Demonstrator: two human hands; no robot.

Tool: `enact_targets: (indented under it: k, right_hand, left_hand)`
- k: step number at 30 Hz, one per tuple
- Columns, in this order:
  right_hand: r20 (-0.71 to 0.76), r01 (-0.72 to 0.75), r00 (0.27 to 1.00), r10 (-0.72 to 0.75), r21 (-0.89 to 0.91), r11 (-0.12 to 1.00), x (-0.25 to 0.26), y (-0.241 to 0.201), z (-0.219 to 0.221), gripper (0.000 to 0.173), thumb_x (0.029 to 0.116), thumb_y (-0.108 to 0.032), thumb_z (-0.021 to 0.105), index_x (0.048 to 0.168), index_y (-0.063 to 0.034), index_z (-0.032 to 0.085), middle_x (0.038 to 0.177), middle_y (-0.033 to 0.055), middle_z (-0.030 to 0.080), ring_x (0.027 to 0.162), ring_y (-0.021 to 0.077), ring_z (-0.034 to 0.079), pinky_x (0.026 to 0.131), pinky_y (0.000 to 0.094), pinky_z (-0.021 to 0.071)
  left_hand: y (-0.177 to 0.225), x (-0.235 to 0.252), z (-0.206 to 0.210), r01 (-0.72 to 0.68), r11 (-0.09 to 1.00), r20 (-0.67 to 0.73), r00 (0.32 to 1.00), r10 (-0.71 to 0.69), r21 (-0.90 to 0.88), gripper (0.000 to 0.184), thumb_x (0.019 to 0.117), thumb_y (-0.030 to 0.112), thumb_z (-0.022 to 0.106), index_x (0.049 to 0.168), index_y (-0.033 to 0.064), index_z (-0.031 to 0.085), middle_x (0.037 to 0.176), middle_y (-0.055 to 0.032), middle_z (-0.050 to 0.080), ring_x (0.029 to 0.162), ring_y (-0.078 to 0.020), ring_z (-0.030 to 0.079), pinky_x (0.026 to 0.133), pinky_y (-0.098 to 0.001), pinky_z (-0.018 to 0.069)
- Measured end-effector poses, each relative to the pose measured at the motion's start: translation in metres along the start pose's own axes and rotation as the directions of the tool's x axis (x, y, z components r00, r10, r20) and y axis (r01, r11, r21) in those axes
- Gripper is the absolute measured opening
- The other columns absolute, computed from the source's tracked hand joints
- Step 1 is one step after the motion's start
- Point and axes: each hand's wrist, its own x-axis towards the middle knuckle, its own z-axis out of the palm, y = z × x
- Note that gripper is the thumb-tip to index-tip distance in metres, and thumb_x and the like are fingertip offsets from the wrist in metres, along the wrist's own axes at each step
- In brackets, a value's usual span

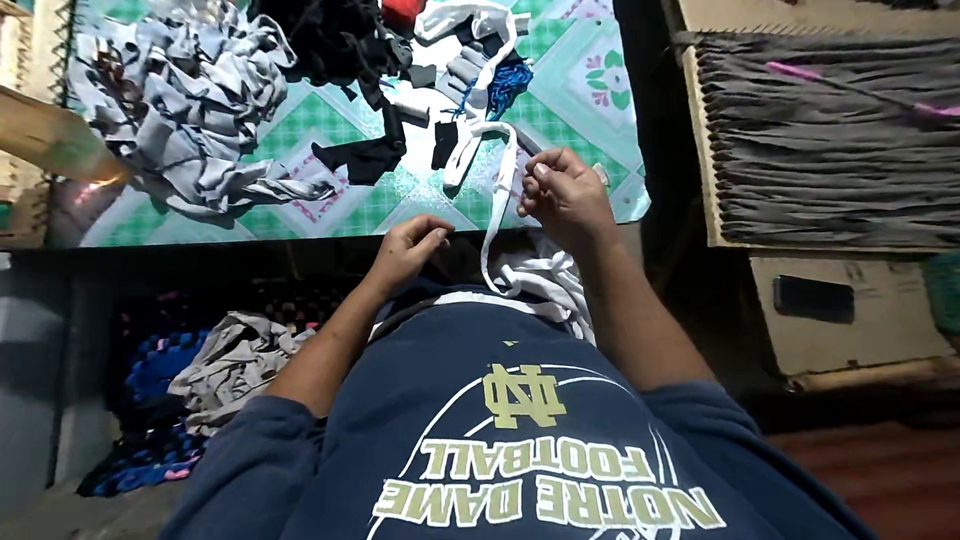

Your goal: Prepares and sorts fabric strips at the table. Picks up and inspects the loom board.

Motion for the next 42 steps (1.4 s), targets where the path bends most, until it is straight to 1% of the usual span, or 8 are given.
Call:
enact_targets:
  k: [5,11,15,23,32,35,38,42]
  right_hand:
    - [-0.001,0.04,0.999,-0.04,-0.133,0.99,-0.005,0.005,-0.001,0.013,0.1036,-0.009,0.05,0.112,-0.0115,0.06,0.097,-0.0009,0.068,0.082,0.011,0.069,0.074,0.0316,0.061]
    - [-0.006,0.115,0.993,-0.118,-0.186,0.976,-0.015,0.019,-0.01,0.014,0.1012,-0.007,0.054,0.111,-0.0098,0.063,0.091,-0.0038,0.067,0.075,0.0075,0.066,0.072,0.0295,0.0609]
    - [0.008,0.039,0.999,-0.038,-0.288,0.957,-0.035,0.036,-0.019,0.017,0.101,-0.008,0.055,0.115,-0.0056,0.064,0.094,-0.0003,0.068,0.076,0.0091,0.066,0.072,0.0311,0.0604]
    - [0.218,-0.059,0.964,0.155,-0.391,0.919,-0.063,0.094,-0.021,0.02,0.0981,-0.007,0.057,0.111,0.0024,0.069,0.1,0.0021,0.07,0.079,0.0015,0.063,0.074,0.0209,0.0557]
    - [0.166,-0.181,0.956,0.244,-0.323,0.929,-0.059,0.112,-0.035,0.017,0.0977,-0.004,0.058,0.108,0.0027,0.07,0.101,0.0042,0.072,0.085,0.0055,0.067,0.08,0.0245,0.0581]
    - [0.204,-0.135,0.955,0.213,-0.341,0.93,-0.058,0.11,-0.033,0.017,0.0968,-0.004,0.059,0.107,0.0036,0.071,0.105,0.0065,0.07,0.087,0.0055,0.067,0.081,0.0234,0.0583]
    - [0.27,-0.042,0.945,0.182,-0.453,0.89,-0.051,0.101,-0.025,0.02,0.0961,-0.007,0.059,0.105,0.0015,0.074,0.106,0.0092,0.069,0.095,0.0077,0.065,0.085,0.0233,0.0547]
    - [0.342,0.041,0.918,0.2,-0.585,0.81,-0.041,0.084,-0.009,0.024,0.0967,-0.01,0.059,0.113,0.0044,0.068,0.107,0.0161,0.068,0.094,0.0152,0.066,0.086,0.0302,0.0553]
  left_hand:
    - [-0.004,0.001,-0.004,-0.012,1.0,-0.076,0.997,0.013,0.01,0.022,0.1052,0.012,0.051,0.115,0.0012,0.068,0.093,-0.0023,0.07,0.075,-0.0039,0.064,0.068,-0.0221,0.0552]
    - [-0.022,0.0,-0.022,-0.044,0.98,-0.152,0.986,0.074,0.193,0.024,0.1055,0.013,0.05,0.116,0.0016,0.069,0.095,-0.0048,0.071,0.078,-0.0046,0.065,0.073,-0.0232,0.0559]
    - [-0.034,-0.002,-0.026,0.026,0.975,-0.199,0.98,0.019,0.22,0.025,0.1057,0.012,0.051,0.117,-0.0005,0.068,0.095,-0.0115,0.071,0.075,-0.0137,0.067,0.07,-0.0323,0.0583]
    - [-0.041,0.002,-0.032,0.048,0.981,-0.167,0.986,-0.017,0.186,0.025,0.1054,0.014,0.051,0.116,0.0009,0.07,0.095,-0.0089,0.071,0.073,-0.01,0.065,0.068,-0.028,0.0568]
    - [-0.035,0.005,-0.035,0.134,0.987,-0.158,0.98,-0.119,0.089,0.023,0.105,0.013,0.052,0.115,0.0002,0.068,0.093,-0.003,0.071,0.07,-0.004,0.064,0.066,-0.0216,0.0554]
    - [-0.027,0.005,-0.03,0.155,0.974,-0.102,0.985,-0.14,0.164,0.027,0.1046,0.02,0.053,0.118,0.002,0.069,0.103,-0.0052,0.071,0.082,-0.0058,0.066,0.076,-0.0251,0.0552]
    - [-0.014,0.005,-0.011,0.021,0.957,0.09,0.995,-0.049,0.288,0.033,0.1043,0.02,0.054,0.125,-0.0008,0.068,0.118,-0.0143,0.07,0.103,-0.0152,0.068,0.094,-0.0324,0.055]
    - [-0.016,0.011,0.013,-0.267,0.851,0.262,0.952,0.159,0.453,0.027,0.1018,0.02,0.06,0.118,0.0018,0.071,0.11,-0.0158,0.072,0.103,-0.0269,0.07,0.093,-0.042,0.056]
